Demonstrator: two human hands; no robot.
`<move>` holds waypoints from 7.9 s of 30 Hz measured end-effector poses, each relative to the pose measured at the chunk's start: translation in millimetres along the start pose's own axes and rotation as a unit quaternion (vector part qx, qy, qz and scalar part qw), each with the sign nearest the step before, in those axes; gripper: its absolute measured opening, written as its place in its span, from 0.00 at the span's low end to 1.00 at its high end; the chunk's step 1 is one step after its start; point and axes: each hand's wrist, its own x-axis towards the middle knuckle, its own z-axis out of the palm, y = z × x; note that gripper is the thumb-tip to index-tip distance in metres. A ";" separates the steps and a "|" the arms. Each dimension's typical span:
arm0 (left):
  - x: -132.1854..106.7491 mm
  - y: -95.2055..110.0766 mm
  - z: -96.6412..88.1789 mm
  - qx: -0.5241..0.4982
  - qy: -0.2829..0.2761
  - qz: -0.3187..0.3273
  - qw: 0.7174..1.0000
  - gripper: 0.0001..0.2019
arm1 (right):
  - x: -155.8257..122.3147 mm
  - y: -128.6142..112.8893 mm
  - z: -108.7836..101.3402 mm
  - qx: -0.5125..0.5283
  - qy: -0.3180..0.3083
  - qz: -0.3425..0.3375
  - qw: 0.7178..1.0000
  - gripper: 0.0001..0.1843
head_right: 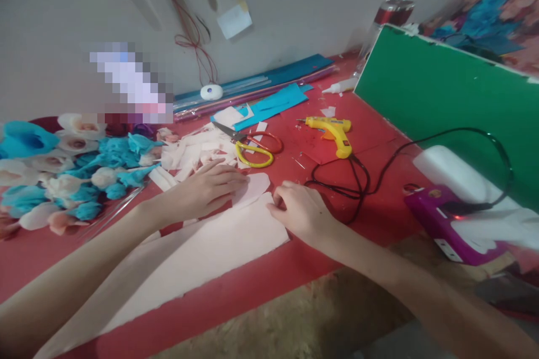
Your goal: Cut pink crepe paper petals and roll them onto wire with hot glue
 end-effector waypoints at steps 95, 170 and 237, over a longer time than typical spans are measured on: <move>-236.6 71.0 -19.7 -0.057 -0.039 -0.464 0.883 0.07 | -48.7 -39.6 43.8 -0.080 -0.045 -0.362 0.927 0.26; -123.7 88.9 17.4 -0.064 0.067 -0.122 0.988 0.18 | -50.3 -38.1 41.1 -0.080 -0.075 -0.352 0.930 0.27; -81.2 61.2 5.2 0.008 0.013 -0.038 0.999 0.14 | -12.5 -10.7 -0.9 -0.037 -0.190 -0.373 0.907 0.29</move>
